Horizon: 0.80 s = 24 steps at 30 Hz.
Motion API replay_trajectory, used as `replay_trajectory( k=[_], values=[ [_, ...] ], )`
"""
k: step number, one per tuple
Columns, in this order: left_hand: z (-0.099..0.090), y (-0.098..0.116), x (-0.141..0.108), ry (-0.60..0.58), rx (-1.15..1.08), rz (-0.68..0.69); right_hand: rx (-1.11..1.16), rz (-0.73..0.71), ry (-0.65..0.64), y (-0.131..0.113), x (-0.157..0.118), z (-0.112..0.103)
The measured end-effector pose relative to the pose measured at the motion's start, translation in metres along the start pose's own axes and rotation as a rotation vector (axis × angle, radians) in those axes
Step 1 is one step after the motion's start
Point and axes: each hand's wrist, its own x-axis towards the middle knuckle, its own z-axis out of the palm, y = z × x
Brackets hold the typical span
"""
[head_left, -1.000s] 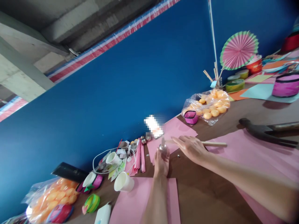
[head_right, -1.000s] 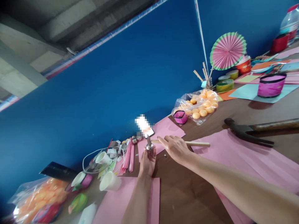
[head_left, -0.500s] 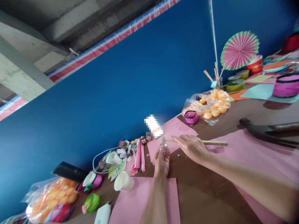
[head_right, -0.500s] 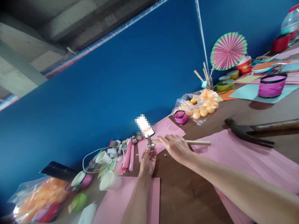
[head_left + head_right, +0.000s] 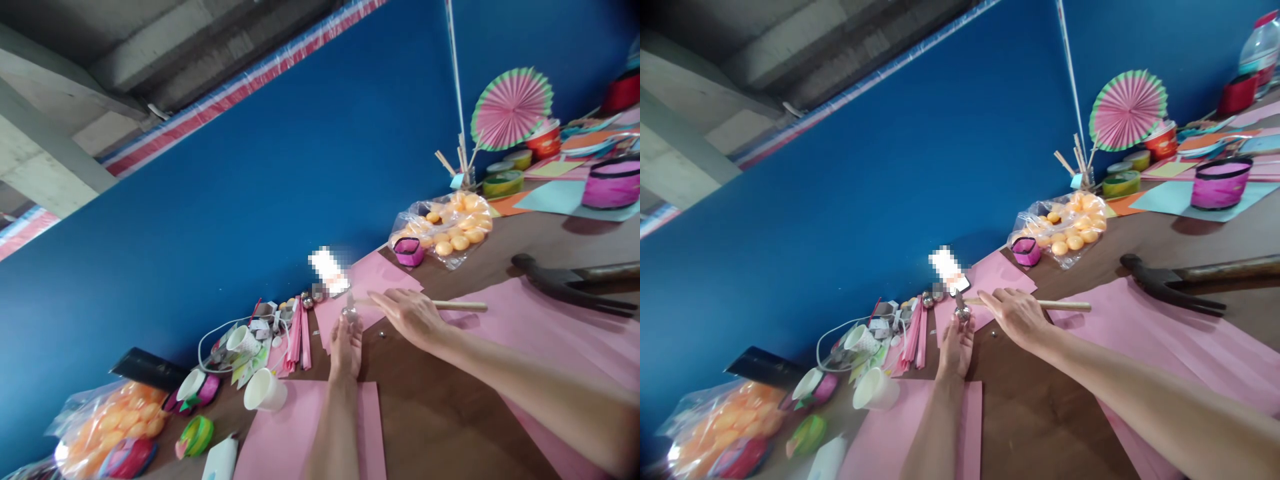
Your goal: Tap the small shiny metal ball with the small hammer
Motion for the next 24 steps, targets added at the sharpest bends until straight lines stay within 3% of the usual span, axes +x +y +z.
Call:
replay_trajectory(
  k=[14,24],
  values=[
    [0.0051,0.0018,-0.0038,-0.145,0.043,0.054,0.006,-0.04,0.055,-0.0022,-0.0001,-0.003],
    [-0.0018,-0.001,0.0001,-0.09,0.066,0.052,-0.002,-0.024,0.031,-0.0022,-0.0013,0.0008]
  ],
)
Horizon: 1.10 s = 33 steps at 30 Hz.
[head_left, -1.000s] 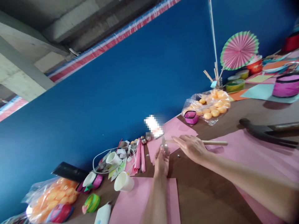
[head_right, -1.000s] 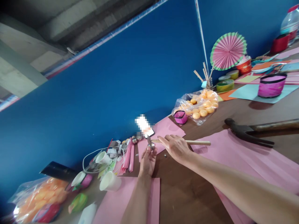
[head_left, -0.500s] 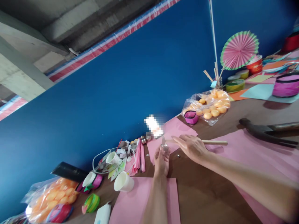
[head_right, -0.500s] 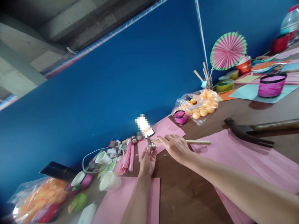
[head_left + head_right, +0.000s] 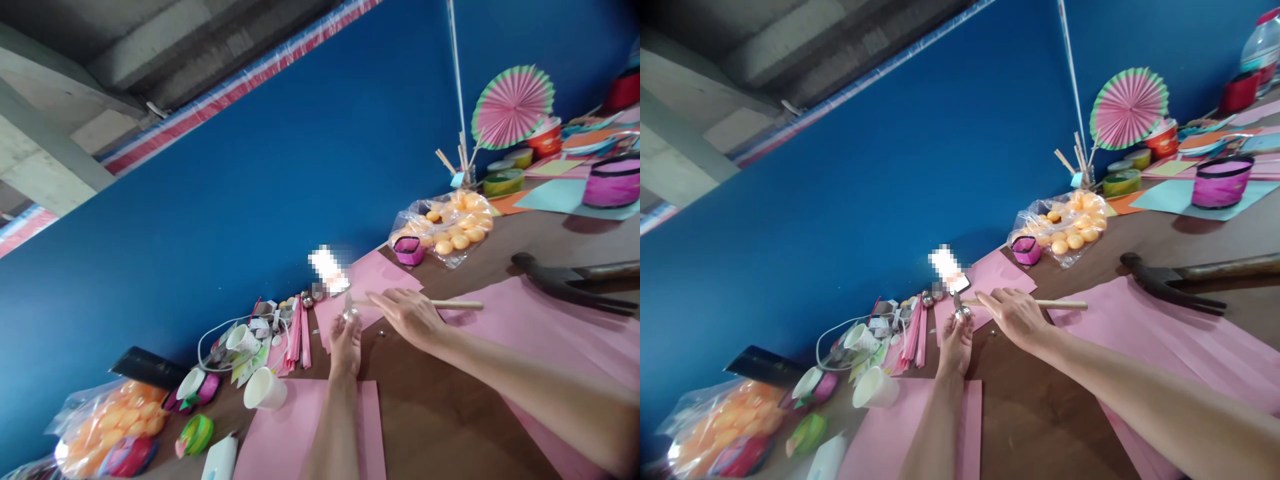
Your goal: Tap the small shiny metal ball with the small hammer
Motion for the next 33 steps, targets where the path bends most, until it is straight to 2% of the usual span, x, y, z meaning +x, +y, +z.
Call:
replay_trajectory(
  k=[3,6,12,16,20,25,29,33],
  values=[
    [-0.002,-0.001,0.0,-0.008,0.005,0.004,0.008,-0.006,-0.043,0.0,0.0,0.0],
    [-0.001,0.0,0.0,-0.004,-0.003,0.014,0.004,0.005,-0.027,-0.001,0.0,-0.002],
    [0.002,0.001,0.0,0.048,-0.006,-0.007,-0.014,0.009,-0.06,-0.001,0.001,-0.003],
    [0.004,0.002,-0.002,0.035,-0.041,-0.011,-0.001,0.029,-0.014,-0.001,0.001,-0.003],
    [0.005,0.001,-0.001,0.003,-0.058,0.016,-0.008,0.005,-0.04,-0.002,0.001,-0.003],
    [0.002,-0.001,0.001,0.067,-0.075,-0.001,0.008,0.027,-0.004,-0.001,0.0,-0.002],
    [0.001,0.001,0.002,0.106,-0.059,-0.013,0.001,0.033,-0.079,0.001,0.001,0.001],
    [0.004,0.004,0.0,0.126,-0.098,-0.03,-0.031,0.14,-0.141,0.011,0.005,0.003]
  ],
)
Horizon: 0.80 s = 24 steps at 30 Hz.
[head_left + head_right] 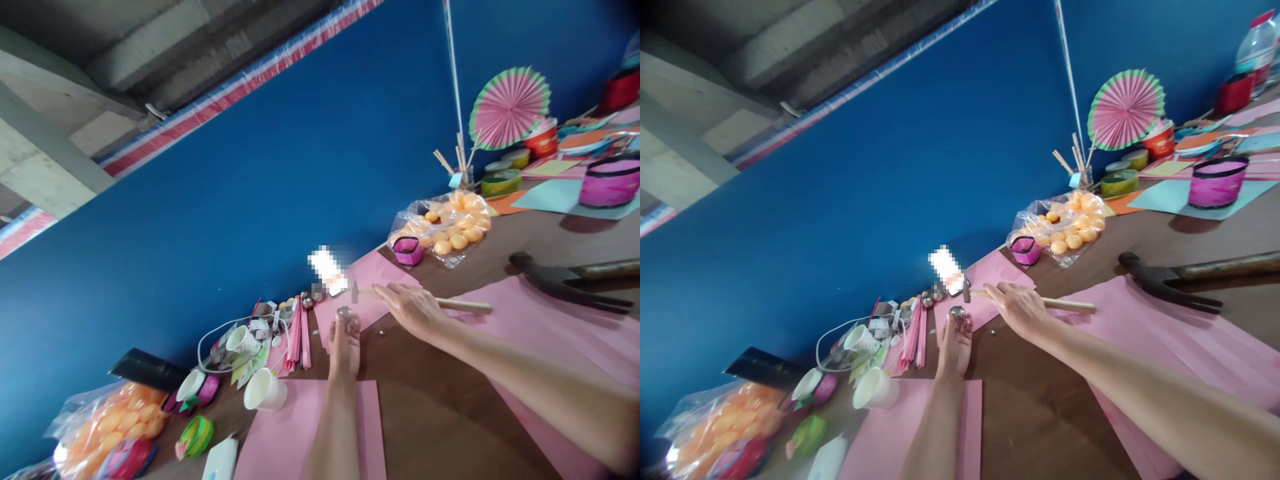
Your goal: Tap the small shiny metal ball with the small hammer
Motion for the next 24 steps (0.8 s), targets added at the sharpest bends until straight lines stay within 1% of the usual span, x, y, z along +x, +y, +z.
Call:
replay_trajectory(
  k=[4,7,9,14,20,22,24],
  values=[
    [0.002,0.001,-0.002,-0.01,-0.006,-0.014,-0.031,0.147,-0.099,0.019,0.007,-0.001],
    [0.001,0.0,-0.001,-0.018,-0.007,-0.006,-0.042,0.19,-0.185,0.035,0.011,-0.003],
    [0.0,0.0,-0.001,-0.036,-0.015,-0.004,-0.056,0.201,-0.215,0.044,0.014,-0.005],
    [0.0,0.0,0.0,-0.022,-0.026,-0.01,-0.135,0.21,-0.216,0.057,0.019,-0.007],
    [-0.001,0.0,0.001,-0.004,-0.004,-0.017,-0.16,0.274,-0.291,0.059,0.02,0.002],
    [0.0,0.0,0.001,-0.003,-0.008,-0.023,-0.154,0.27,-0.269,0.058,0.019,0.004],
    [0.0,0.0,0.0,-0.011,-0.008,-0.022,-0.122,0.233,-0.192,0.055,0.018,0.003]
  ],
)
